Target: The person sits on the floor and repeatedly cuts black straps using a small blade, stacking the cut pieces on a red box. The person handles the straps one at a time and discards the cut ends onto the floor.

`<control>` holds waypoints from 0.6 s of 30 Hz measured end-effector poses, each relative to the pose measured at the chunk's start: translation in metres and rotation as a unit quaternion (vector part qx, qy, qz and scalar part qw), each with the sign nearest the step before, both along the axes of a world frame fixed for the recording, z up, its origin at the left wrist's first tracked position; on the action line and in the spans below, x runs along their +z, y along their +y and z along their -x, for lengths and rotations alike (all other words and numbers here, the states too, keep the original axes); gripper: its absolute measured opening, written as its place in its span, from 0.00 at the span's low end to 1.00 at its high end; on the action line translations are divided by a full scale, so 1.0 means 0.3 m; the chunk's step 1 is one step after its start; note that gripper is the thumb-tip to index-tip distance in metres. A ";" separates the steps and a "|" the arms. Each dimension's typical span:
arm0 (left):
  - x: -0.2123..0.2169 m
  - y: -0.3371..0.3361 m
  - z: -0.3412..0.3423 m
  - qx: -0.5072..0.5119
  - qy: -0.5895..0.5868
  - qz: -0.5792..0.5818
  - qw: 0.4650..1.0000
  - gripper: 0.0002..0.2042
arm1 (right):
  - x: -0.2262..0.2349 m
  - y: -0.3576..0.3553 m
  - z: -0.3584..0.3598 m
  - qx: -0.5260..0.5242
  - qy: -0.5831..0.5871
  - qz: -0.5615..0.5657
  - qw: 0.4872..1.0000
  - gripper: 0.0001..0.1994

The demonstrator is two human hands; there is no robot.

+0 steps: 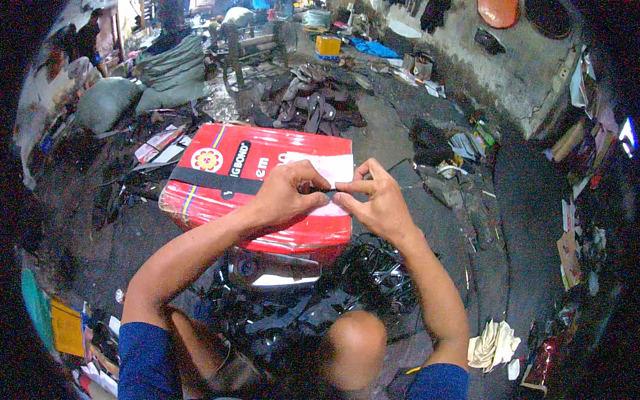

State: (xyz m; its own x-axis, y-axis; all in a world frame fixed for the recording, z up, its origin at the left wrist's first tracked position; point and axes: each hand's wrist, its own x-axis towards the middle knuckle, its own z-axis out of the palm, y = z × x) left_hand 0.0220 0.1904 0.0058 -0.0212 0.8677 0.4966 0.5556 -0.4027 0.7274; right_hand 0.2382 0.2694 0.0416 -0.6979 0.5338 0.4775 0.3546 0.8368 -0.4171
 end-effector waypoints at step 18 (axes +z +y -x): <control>0.039 0.081 0.005 0.002 0.084 0.004 0.996 0.07 | -0.185 0.021 0.099 -0.084 0.308 0.321 0.891 0.06</control>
State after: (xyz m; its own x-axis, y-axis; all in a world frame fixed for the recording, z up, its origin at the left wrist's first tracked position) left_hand 0.0203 0.2148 0.0176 0.0578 0.8720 0.4861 0.6722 -0.3940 0.6268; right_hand 0.2085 0.2756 -0.0139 -0.2932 0.9076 0.3004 -0.0098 0.3113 -0.9502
